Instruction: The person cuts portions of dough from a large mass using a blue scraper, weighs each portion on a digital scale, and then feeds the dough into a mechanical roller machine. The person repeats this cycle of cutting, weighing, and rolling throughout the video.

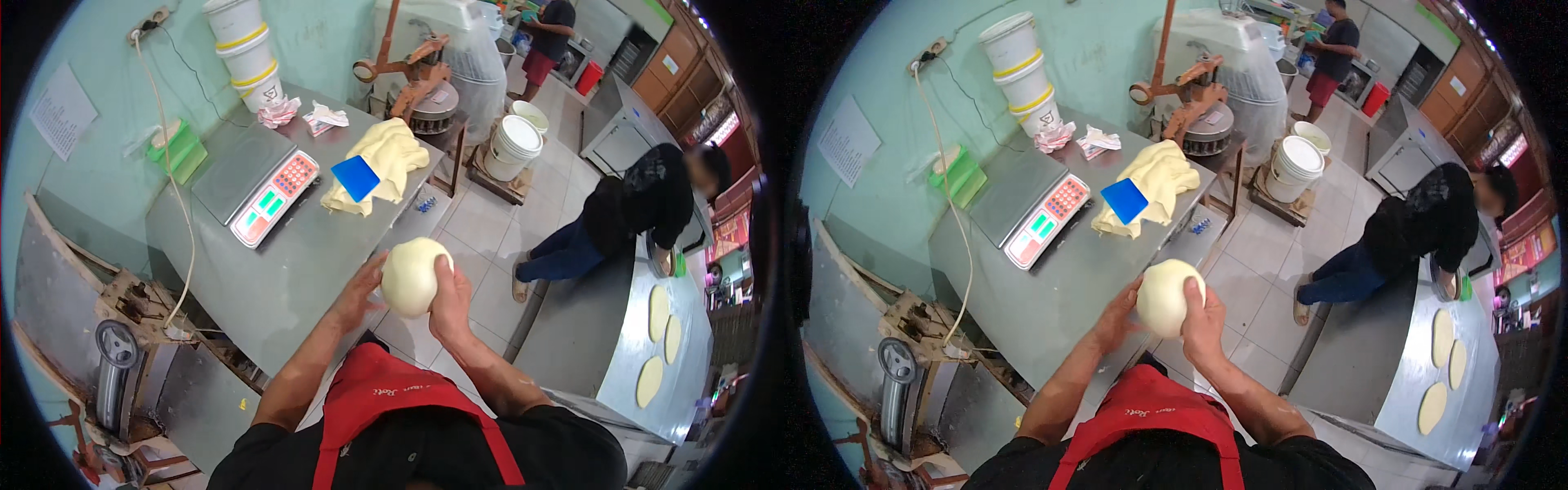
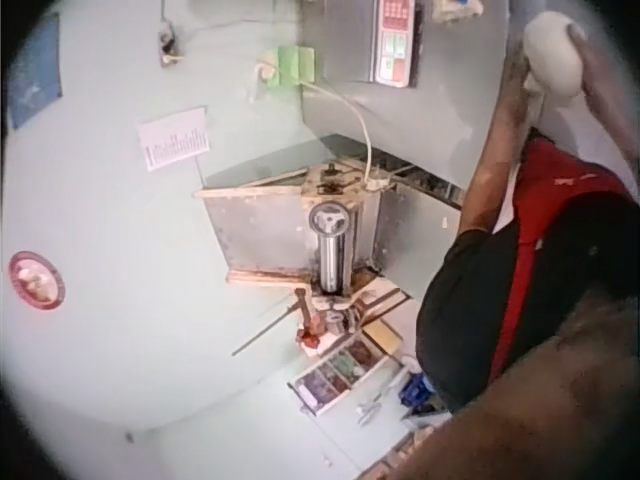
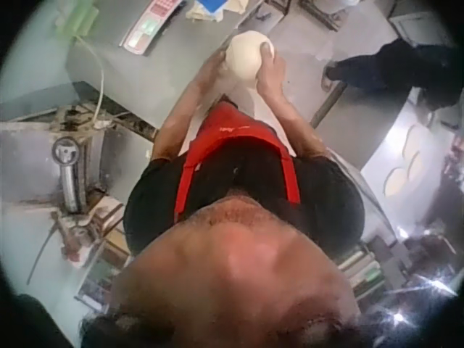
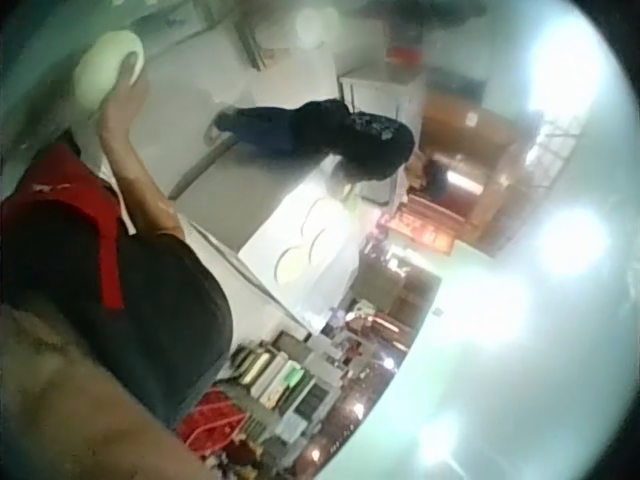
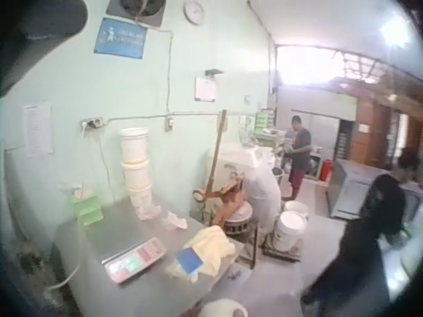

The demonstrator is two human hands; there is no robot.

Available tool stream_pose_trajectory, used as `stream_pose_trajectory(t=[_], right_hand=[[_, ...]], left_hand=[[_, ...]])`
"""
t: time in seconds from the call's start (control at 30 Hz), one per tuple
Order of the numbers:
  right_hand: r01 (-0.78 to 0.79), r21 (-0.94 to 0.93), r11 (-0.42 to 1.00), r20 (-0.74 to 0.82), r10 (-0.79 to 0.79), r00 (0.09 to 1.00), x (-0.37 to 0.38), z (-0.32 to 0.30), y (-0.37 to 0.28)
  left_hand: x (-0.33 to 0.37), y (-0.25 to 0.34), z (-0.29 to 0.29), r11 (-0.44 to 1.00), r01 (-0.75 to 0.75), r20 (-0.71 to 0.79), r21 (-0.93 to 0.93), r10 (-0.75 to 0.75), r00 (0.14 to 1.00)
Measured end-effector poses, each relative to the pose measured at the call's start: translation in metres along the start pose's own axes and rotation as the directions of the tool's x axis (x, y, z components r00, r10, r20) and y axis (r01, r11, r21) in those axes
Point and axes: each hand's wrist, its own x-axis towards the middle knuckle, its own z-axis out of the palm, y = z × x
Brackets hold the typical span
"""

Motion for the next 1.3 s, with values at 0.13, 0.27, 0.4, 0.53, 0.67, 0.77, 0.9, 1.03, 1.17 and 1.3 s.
stream_pose_trajectory(t=[0.13, 0.27, 0.4, 0.53, 0.67, 0.77, 0.9, 1.03, 1.17, 1.3], right_hand=[[-0.031, 0.001, 1.000, 0.162, 0.030, 0.986, -0.043, -0.063, 0.035], [0.400, -0.585, 0.705, 0.028, -0.475, 0.879, -0.073, -0.108, 0.025], [0.529, -0.699, 0.481, 0.209, -0.570, 0.794, -0.145, -0.127, 0.022], [-0.140, -0.061, 0.988, 0.001, 0.140, 0.990, -0.171, -0.150, 0.023], [0.069, 0.185, 0.980, -0.258, -0.019, 0.966, -0.187, -0.143, 0.010], [0.154, 0.036, 0.987, -0.167, -0.146, 0.975, -0.219, -0.130, 0.038], [0.206, -0.145, 0.968, 0.109, -0.191, 0.976, -0.244, -0.105, 0.052], [0.660, -0.561, 0.500, 0.571, -0.343, 0.746, -0.247, -0.080, 0.098], [0.348, -0.556, 0.755, 0.493, -0.038, 0.869, -0.305, 0.010, 0.105], [0.142, -0.344, 0.928, 0.314, -0.029, 0.949, -0.351, 0.106, 0.165]], left_hand=[[-0.034, -0.053, 0.075, 0.965, -0.092, 0.146, -0.245, 0.131, 0.981], [-0.066, -0.100, 0.112, 0.978, -0.134, -0.064, -0.161, 0.125, 0.990], [-0.092, -0.116, 0.135, 0.974, -0.110, -0.152, 0.198, 0.141, 0.978], [-0.123, -0.117, 0.155, 0.995, -0.092, 0.162, 0.044, 0.083, 0.983], [-0.144, -0.127, 0.182, 0.945, -0.289, -0.080, 0.154, 0.303, 0.950], [-0.172, -0.150, 0.180, 0.977, -0.215, -0.111, 0.010, 0.215, 0.970], [-0.238, -0.138, 0.151, 0.990, -0.060, -0.032, -0.127, 0.057, 0.998], [-0.289, -0.144, 0.099, 0.995, -0.085, -0.305, -0.055, 0.065, 0.950], [-0.376, -0.135, 0.040, 0.941, -0.292, -0.331, -0.169, 0.225, 0.916], [-0.465, -0.136, -0.026, 0.874, -0.436, -0.525, 0.213, 0.479, 0.704]])
